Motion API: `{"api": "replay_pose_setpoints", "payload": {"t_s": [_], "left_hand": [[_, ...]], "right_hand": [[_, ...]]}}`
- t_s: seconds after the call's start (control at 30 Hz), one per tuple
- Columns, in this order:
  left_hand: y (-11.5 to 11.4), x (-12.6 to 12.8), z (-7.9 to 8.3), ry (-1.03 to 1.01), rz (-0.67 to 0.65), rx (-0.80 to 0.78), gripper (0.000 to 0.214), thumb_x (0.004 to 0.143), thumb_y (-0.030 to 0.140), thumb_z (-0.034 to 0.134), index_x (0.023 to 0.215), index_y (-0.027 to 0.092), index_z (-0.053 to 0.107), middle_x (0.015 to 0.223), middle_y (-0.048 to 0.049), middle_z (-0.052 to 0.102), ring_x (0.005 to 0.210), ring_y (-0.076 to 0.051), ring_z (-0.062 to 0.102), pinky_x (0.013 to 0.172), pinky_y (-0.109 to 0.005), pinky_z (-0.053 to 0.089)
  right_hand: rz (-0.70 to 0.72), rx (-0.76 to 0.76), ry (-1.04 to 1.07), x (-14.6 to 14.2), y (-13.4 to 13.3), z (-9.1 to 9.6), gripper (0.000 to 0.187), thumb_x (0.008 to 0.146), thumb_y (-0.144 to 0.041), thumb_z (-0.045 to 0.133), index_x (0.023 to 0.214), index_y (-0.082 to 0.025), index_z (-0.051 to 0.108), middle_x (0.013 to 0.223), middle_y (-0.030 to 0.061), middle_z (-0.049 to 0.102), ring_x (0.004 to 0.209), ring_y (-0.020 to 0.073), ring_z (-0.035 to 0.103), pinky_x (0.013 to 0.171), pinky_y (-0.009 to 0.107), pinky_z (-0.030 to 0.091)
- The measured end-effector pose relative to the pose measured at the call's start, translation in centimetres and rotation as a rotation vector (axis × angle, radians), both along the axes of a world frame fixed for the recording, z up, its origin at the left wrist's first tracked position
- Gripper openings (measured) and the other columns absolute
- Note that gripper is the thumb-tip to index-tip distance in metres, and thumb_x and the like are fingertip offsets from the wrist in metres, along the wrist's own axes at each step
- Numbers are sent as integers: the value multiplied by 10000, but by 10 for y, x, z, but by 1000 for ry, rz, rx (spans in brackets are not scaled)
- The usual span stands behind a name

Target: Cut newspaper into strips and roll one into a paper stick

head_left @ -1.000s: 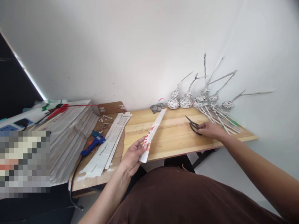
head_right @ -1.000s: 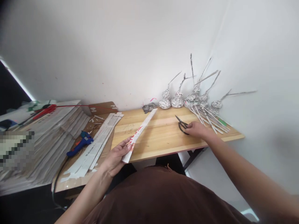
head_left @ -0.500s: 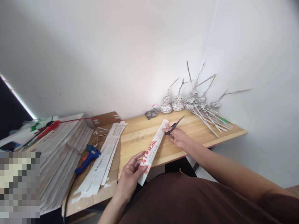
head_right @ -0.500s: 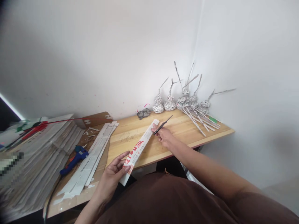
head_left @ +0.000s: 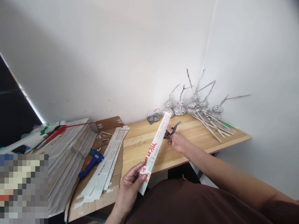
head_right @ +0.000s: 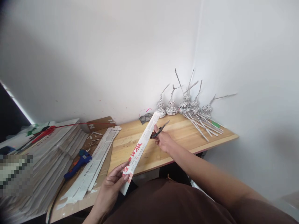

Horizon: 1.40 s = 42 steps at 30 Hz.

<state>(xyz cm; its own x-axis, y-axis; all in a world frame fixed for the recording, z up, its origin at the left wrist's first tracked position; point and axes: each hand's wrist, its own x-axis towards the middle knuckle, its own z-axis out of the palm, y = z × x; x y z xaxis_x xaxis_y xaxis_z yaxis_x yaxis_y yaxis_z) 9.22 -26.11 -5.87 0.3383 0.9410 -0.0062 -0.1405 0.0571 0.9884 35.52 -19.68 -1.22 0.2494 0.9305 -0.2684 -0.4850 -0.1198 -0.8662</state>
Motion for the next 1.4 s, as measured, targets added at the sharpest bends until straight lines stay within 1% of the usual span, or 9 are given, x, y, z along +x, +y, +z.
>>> {"api": "replay_pose_setpoints", "payload": {"t_s": [0.23, 0.37, 0.47, 0.67, 0.83, 1.1, 1.17, 1.3, 1.4], "left_hand": [[-3, 1, 6, 90, -118, 56, 743, 796, 329, 699, 1463, 254, 381, 1370, -107, 578, 1223, -257, 568, 1040, -392, 438], [0, -5, 1, 247, -116, 175, 615, 794, 284, 667, 1386, 245, 504, 1432, -80, 520, 1302, -258, 491, 1091, -385, 382], [3, -6, 2, 349, -129, 224, 598, 764, 264, 678, 1346, 213, 552, 1297, -98, 632, 1160, -268, 595, 1021, -385, 446], [20, 14, 48, 395, 13, 376, 339, 864, 392, 564, 1087, 171, 692, 922, -69, 722, 879, -233, 641, 793, -318, 496], [41, 25, 89, 339, 170, 526, 326, 914, 415, 490, 985, 169, 693, 875, -42, 693, 799, -180, 589, 714, -260, 436], [22, 17, 90, 411, 231, 539, 342, 932, 408, 469, 771, 167, 650, 643, 8, 569, 619, -124, 478, 575, -232, 351], [19, 17, 89, 397, 234, 563, 300, 936, 379, 475, 843, 173, 671, 711, -5, 626, 664, -131, 531, 614, -231, 389], [19, 20, 88, 269, 335, 653, 376, 922, 296, 524, 1287, 225, 573, 961, -31, 707, 821, -145, 628, 744, -244, 470], [22, 21, 85, 251, 403, 801, 437, 918, 247, 536, 1355, 259, 536, 1116, -52, 699, 970, -160, 634, 868, -275, 474]], "right_hand": [[10, 192, -2, 4, 12, 40, 205, 682, -299, 788, 796, -205, 647, 810, 16, 702, 667, 123, 573, 442, 206, 286], [42, 296, -26, -2, 10, 56, 303, 583, -318, 847, 804, -205, 673, 767, -3, 687, 635, 114, 544, 429, 217, 243], [66, 357, -36, -13, 7, 66, 296, 559, -316, 854, 755, -187, 674, 703, -11, 652, 596, 102, 506, 416, 223, 216], [84, 445, -59, -51, -4, 72, 248, 617, -297, 839, 716, -176, 646, 640, -31, 574, 546, 80, 457, 425, 207, 217], [199, 510, -158, -77, -14, 78, 181, 687, -304, 804, 739, -175, 690, 690, -6, 601, 573, 95, 471, 468, 231, 301], [285, 448, -71, -93, -21, 88, 229, 656, -299, 830, 728, -173, 653, 675, -17, 580, 589, 105, 484, 467, 229, 310], [282, 443, -86, -94, -21, 86, 232, 664, -299, 822, 717, -173, 635, 661, -21, 567, 578, 102, 465, 461, 231, 290], [249, 478, -94, -98, -22, 83, 223, 673, -291, 811, 724, -186, 621, 646, -32, 549, 567, 102, 448, 470, 240, 293], [255, 497, -89, -101, -24, 83, 208, 676, -281, 809, 705, -186, 627, 619, -38, 535, 536, 93, 415, 460, 241, 291]]}}
